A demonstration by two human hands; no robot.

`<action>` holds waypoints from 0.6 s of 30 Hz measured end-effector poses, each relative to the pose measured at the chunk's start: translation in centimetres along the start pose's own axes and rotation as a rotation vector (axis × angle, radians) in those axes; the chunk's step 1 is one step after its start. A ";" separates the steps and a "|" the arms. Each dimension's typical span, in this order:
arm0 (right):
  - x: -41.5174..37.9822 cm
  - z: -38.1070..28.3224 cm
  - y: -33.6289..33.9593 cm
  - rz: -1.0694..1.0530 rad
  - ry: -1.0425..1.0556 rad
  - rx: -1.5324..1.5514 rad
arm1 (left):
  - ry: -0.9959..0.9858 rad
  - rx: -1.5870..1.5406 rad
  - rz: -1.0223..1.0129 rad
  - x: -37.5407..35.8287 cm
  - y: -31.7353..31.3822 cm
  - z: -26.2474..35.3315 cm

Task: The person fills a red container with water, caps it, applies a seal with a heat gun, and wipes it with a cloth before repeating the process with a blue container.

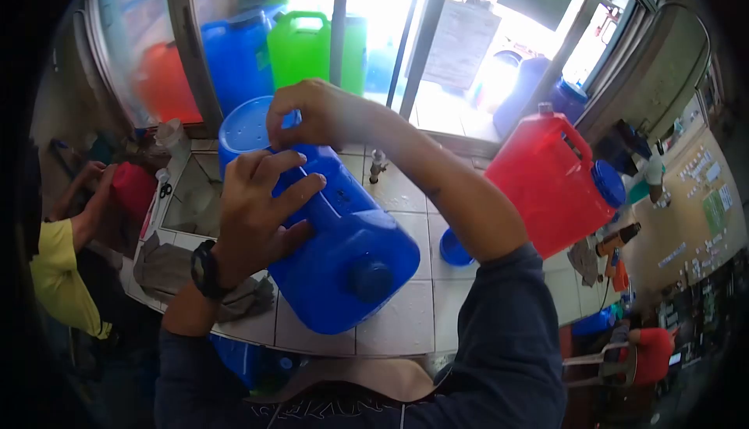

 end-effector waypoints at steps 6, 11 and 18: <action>2.7 0.3 1.0 0.202 -0.143 0.125 | -0.006 -0.229 0.139 -1.7 -1.5 -2.6; 0.6 1.0 8.8 0.477 -0.130 0.404 | 0.105 -0.316 0.371 -5.8 1.4 -12.7; -30.7 14.4 -0.3 0.986 -1.080 0.587 | 0.298 -0.270 0.570 -11.8 0.7 -21.1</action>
Point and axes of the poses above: each hand's wrist, its own x-axis towards the middle knuckle, its own y-axis out of the back of the hand, z = x × y, the point moved 6 cm from there along x, towards the middle knuckle, and after that the axes turned 8 degrees about -y, right-handed, at the moved point
